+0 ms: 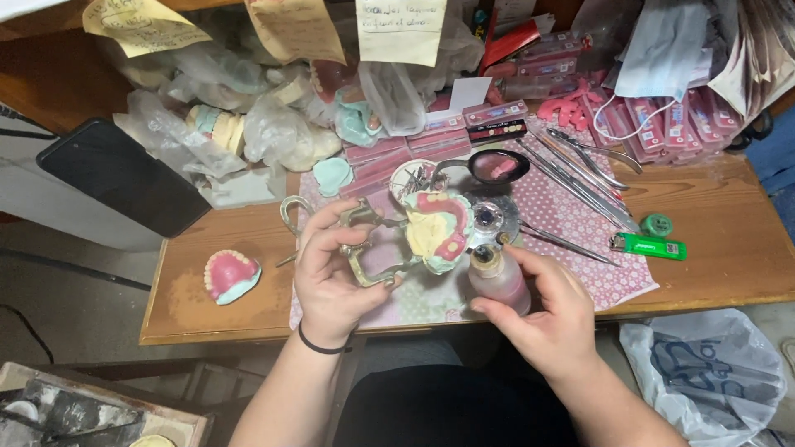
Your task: The person works on a dental model, using a brush to apply a substance to the pink gum area. They then open a drawer, retrieve a metal wire, and use pliers to cut and bend the wire into a small loop.
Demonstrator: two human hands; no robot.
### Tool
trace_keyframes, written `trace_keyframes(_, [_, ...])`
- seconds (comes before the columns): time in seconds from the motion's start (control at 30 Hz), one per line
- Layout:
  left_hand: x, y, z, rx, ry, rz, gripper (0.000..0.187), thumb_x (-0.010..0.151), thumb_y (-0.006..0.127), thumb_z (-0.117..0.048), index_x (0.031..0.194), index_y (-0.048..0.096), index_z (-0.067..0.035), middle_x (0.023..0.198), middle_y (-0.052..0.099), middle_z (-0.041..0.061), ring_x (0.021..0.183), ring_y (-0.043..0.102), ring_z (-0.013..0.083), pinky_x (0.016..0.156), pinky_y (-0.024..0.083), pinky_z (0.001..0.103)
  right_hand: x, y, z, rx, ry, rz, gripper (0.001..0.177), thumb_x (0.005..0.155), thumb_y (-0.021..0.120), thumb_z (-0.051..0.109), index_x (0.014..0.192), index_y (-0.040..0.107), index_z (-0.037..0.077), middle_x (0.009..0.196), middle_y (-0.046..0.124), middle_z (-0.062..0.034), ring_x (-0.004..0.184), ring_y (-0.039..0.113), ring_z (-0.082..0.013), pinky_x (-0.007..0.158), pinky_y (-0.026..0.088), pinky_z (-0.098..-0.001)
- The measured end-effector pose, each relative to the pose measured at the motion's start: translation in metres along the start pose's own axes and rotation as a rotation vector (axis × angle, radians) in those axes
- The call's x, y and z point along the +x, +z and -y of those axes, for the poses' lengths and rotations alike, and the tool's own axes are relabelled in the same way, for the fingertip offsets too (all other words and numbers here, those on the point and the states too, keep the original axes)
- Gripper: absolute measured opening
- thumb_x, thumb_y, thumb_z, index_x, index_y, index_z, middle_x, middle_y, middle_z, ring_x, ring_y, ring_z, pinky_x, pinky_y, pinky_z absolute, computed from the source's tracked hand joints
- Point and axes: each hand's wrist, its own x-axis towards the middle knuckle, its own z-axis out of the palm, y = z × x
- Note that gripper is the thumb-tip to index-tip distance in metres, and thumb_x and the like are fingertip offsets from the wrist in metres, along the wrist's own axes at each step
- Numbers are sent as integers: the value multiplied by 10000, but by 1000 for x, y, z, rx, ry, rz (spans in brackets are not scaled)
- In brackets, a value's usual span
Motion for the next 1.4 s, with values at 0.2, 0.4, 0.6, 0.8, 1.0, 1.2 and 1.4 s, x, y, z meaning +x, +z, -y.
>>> trace_keyframes(0.2, [-3,-2,1,36,-33,-14,537,739,918,-148,1194,633,-162,1387,540,118,1398,522,263,1013,678,377,-1,-1,7,5,-27,-35,664,701,914,372,1239,687,56,1199,749,-93,1097,722,-225,983,531,-331])
trace_keyframes(0.4, [-1,-2,0,11,-36,-6,523,753,916,-169,1199,641,-163,1395,550,129,1384,531,261,1053,653,394,-2,-1,5,-20,-2,-13,641,708,909,367,1237,689,81,1188,756,-68,1078,726,-214,961,526,-328])
trace_keyframes(0.6, [-2,-4,1,-13,-65,2,533,753,910,-153,1209,635,-161,1404,545,140,1390,526,263,1069,638,407,-1,-3,9,-20,-8,-2,625,713,903,359,1233,685,88,1164,761,-59,1041,732,-209,929,526,-325])
trace_keyframes(0.8, [-1,-4,1,5,-75,4,529,757,913,-198,1207,637,-176,1406,555,134,1390,536,269,1098,614,406,-3,-5,6,-28,5,8,624,719,894,365,1244,690,97,1172,763,-50,1045,733,-202,930,525,-320])
trace_keyframes(1.0, [3,-3,-3,-52,-61,32,471,813,870,-192,1218,644,-111,1395,565,144,1368,555,272,1047,665,398,-5,-17,-6,282,172,-40,699,716,889,213,1332,615,29,1254,717,-78,1132,672,-152,1046,502,-287])
trace_keyframes(1.2, [-3,-13,-6,130,-111,162,482,793,841,-240,1200,620,-105,1394,587,143,1394,584,323,1244,522,489,17,-84,-71,264,241,-319,581,829,816,160,1332,541,64,1246,651,-82,1098,639,-175,993,499,-304])
trace_keyframes(1.4, [-16,-13,-8,180,-362,200,569,640,914,-50,1142,647,-60,1403,556,170,1232,683,239,1018,631,288,21,-139,-166,214,259,-402,528,943,755,73,1416,521,43,1329,620,-71,1136,590,-119,1033,493,-253])
